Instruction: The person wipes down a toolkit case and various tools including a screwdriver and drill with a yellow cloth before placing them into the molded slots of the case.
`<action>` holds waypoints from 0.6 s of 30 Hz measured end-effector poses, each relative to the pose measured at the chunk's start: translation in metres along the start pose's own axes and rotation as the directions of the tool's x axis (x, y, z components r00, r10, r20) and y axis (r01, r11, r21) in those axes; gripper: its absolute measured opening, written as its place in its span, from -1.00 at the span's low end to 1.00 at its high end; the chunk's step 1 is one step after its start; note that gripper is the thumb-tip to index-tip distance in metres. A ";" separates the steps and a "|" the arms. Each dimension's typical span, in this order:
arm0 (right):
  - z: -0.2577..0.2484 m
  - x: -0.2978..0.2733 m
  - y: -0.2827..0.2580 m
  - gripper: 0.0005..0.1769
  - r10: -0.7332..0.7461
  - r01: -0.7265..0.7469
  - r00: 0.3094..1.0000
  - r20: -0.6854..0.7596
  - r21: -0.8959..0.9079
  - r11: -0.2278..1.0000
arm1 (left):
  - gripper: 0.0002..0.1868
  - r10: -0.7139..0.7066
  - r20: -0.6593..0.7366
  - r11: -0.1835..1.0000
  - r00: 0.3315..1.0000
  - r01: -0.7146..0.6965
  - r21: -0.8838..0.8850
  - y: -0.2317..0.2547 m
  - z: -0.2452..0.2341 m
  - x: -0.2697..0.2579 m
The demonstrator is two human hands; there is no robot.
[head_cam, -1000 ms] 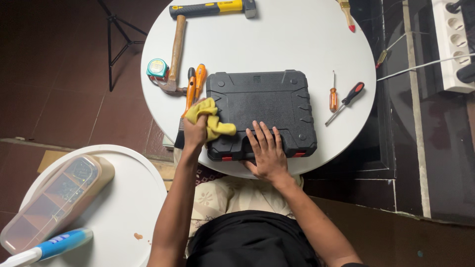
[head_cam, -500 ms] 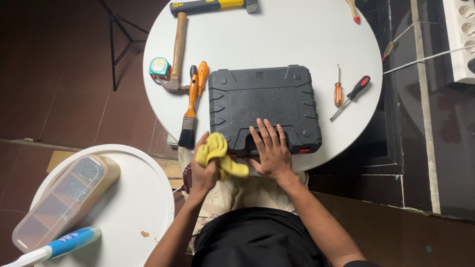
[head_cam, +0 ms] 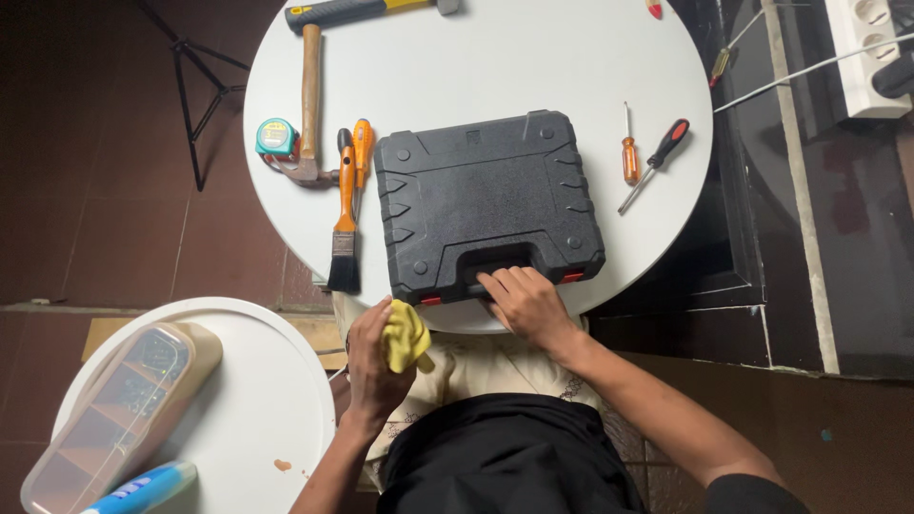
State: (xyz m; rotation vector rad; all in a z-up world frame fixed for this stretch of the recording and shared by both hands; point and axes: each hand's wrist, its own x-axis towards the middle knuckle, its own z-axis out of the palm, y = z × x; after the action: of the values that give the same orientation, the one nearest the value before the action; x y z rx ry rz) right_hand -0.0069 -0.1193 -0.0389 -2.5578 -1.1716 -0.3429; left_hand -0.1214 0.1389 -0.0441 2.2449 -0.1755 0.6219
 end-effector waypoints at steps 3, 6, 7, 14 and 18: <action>0.011 0.005 0.005 -0.50 -0.046 0.046 0.999 0.004 -0.070 0.996 | 0.07 0.151 0.048 0.979 0.987 -0.156 0.131 -0.007 0.007 0.002; 0.019 0.009 0.011 -0.61 -0.096 0.098 0.995 0.025 -0.096 0.991 | 0.07 0.174 0.014 0.978 0.985 -0.174 0.116 -0.020 0.018 0.004; 0.020 0.010 0.011 -0.64 -0.094 0.097 0.995 0.041 -0.076 0.992 | 0.09 0.182 0.006 0.977 0.983 -0.181 0.113 -0.024 0.020 0.005; 0.020 0.012 0.011 -0.63 -0.088 0.090 0.993 0.081 -0.018 0.996 | 0.07 0.069 0.106 0.979 0.992 -0.088 0.186 -0.027 0.025 0.010; 0.010 0.019 0.006 -0.60 -0.090 0.091 0.994 0.068 -0.006 0.996 | 0.04 0.090 0.086 0.979 0.992 -0.104 0.175 -0.029 0.024 0.016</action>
State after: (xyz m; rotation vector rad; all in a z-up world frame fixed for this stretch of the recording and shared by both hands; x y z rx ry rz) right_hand 0.0108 -0.1065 -0.0427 -2.5480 -1.3163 -0.2846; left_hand -0.0896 0.1428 -0.0691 2.4480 -0.2791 0.6240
